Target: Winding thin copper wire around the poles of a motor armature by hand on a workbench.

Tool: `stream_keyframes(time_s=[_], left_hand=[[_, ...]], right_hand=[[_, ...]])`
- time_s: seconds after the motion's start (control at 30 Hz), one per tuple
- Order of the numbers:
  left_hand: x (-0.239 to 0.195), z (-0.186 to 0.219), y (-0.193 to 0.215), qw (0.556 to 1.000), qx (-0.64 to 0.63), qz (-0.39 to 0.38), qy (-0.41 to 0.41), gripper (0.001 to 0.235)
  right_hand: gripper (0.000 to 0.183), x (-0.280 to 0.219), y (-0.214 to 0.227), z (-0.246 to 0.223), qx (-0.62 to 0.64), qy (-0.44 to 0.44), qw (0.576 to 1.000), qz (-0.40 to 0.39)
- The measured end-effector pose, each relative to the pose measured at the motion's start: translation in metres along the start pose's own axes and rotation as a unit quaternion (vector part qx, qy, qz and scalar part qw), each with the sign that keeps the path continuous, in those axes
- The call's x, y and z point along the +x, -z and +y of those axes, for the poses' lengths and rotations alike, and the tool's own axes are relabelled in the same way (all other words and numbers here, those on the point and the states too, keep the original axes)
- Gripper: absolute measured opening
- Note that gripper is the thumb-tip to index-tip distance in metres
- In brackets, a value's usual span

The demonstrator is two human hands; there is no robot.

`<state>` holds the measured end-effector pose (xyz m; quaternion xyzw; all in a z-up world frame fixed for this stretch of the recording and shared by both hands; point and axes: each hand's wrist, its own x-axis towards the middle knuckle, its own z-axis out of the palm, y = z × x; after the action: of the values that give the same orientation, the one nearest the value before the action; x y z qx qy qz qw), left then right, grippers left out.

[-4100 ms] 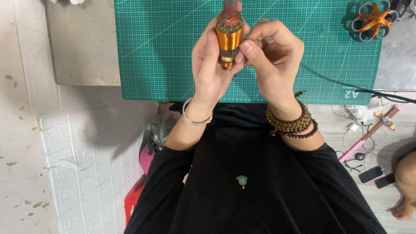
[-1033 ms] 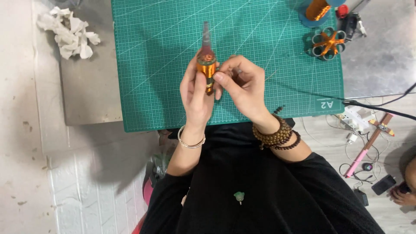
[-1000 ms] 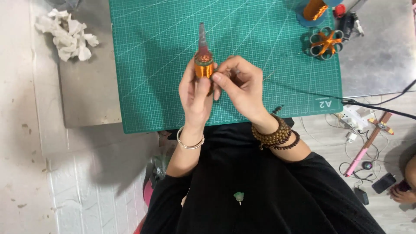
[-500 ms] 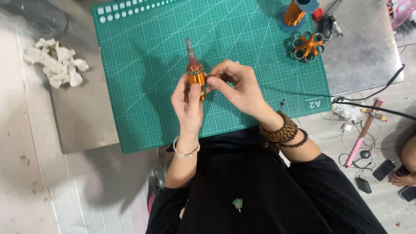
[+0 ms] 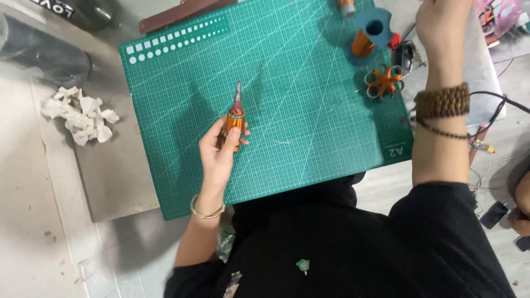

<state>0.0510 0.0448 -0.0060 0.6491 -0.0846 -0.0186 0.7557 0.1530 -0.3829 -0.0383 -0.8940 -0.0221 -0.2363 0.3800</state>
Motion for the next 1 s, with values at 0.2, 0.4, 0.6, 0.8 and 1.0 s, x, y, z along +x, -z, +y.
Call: stream_keyframes(time_s=[0.2, 0.4, 0.6, 0.8, 1.0], left_hand=[[0.032, 0.003, 0.008, 0.997, 0.007, -0.06, 0.055, 0.032], [0.053, 0.0, -0.002, 0.992, 0.036, -0.076, 0.089, 0.032], [0.064, -0.019, 0.0, 0.987, 0.008, -0.098, 0.124, 0.034], [0.07, -0.02, 0.005, 0.983, -0.01, -0.11, 0.143, 0.035], [0.077, -0.024, 0.007, 0.985, -0.002, -0.111, 0.133, 0.036]], right_hand=[[0.015, 0.018, 0.001, 0.006, 0.098, -0.028, 0.995, -0.007], [0.019, 0.027, -0.014, 0.01, 0.197, -0.066, 0.978, -0.034], [0.026, 0.037, -0.023, 0.022, 0.283, -0.096, 0.953, -0.042], [0.034, 0.049, -0.022, -0.003, 0.371, -0.124, 0.919, -0.047], [0.042, 0.051, -0.014, -0.018, 0.449, -0.157, 0.879, -0.041]])
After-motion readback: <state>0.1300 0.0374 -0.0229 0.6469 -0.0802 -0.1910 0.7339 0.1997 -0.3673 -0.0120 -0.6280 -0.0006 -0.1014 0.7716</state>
